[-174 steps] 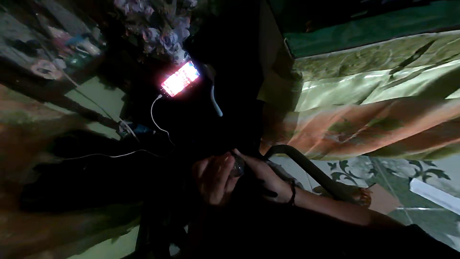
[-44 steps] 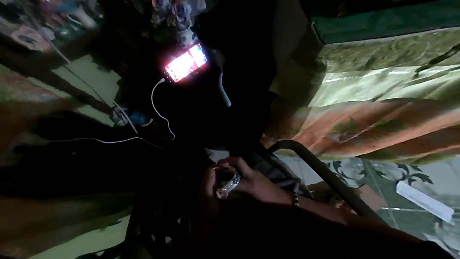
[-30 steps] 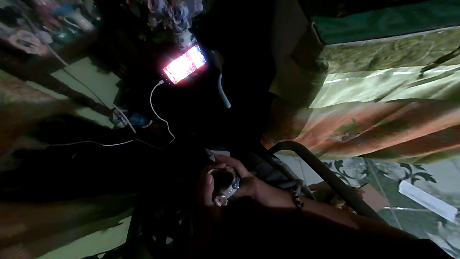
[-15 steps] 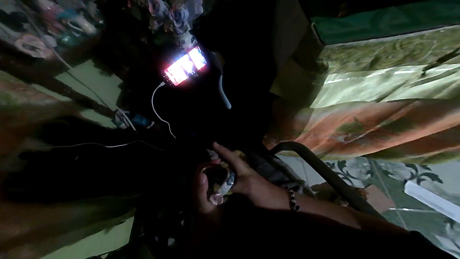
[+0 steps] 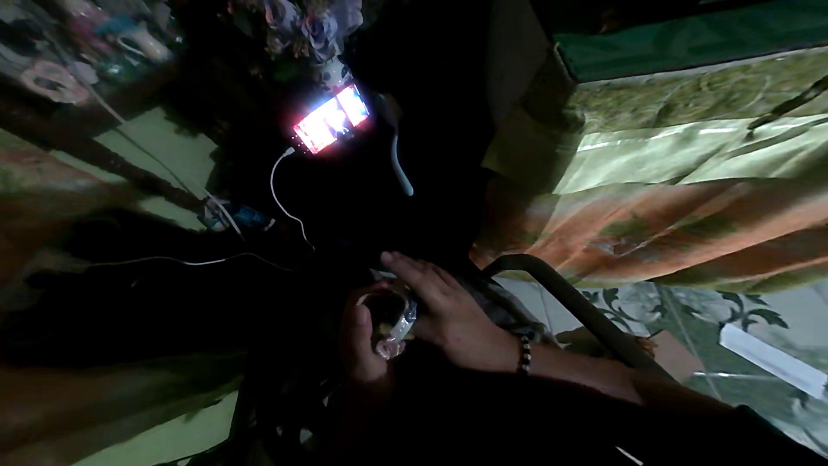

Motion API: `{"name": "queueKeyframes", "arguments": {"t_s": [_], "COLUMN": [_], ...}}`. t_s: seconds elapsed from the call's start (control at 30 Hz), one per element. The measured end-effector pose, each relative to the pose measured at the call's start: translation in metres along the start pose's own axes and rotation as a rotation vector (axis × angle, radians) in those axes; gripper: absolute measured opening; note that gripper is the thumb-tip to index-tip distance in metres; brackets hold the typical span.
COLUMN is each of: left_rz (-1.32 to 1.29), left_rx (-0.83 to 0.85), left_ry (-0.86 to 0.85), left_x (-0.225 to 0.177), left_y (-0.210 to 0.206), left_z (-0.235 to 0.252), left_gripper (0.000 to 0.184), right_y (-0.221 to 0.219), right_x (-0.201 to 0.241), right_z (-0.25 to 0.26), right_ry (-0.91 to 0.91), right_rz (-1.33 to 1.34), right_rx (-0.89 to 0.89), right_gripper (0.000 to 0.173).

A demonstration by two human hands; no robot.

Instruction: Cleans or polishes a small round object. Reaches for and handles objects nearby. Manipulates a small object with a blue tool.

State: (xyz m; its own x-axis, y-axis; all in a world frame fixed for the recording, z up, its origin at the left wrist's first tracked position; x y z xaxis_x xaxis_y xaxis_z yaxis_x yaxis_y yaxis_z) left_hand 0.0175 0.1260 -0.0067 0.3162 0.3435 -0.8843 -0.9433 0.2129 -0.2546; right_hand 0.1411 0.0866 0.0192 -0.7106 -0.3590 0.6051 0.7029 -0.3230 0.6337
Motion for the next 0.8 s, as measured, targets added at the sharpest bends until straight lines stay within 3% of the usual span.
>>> {"name": "queueKeyframes", "arguments": {"t_s": [0.13,0.3,0.6,0.8], "left_rz": [0.095,0.192,0.252,0.294], "left_rx": [0.029,0.059,0.143,0.232], "left_ry": [-0.086,-0.260,-0.440,-0.552], "left_x": [-0.005,-0.019,-0.028,-0.026], "left_y": [0.003,0.002,-0.005,-0.011], "left_z": [0.003,0.005,0.003,0.002], "left_gripper": [0.059,0.049,0.045,0.047], "right_y": [-0.006,-0.012,-0.012,-0.021], "right_x": [-0.002,-0.006,-0.005,-0.008], "right_z": [-0.002,-0.008,-0.012,-0.013], "right_ry": [-0.085,-0.139,-0.176,-0.298], "right_rz": [0.117,0.575,0.732,0.986], "right_rx": [0.057,0.175,0.172,0.379], "right_gripper": [0.015,0.015,0.019,0.029]}}
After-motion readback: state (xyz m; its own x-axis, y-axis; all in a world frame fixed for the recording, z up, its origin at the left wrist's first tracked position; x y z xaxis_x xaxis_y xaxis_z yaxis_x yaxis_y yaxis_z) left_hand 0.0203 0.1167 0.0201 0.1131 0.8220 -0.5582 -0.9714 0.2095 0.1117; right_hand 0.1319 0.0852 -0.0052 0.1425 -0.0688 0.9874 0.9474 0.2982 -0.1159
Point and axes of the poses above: each hand's wrist, its own z-axis towards the middle knuckle, its own y-axis out of the back of the hand, x = y × z, the point moved 8 cm from there along z, towards the middle knuckle, and after that the axes turned 14 degrees about -y, right-handed, at the moved point
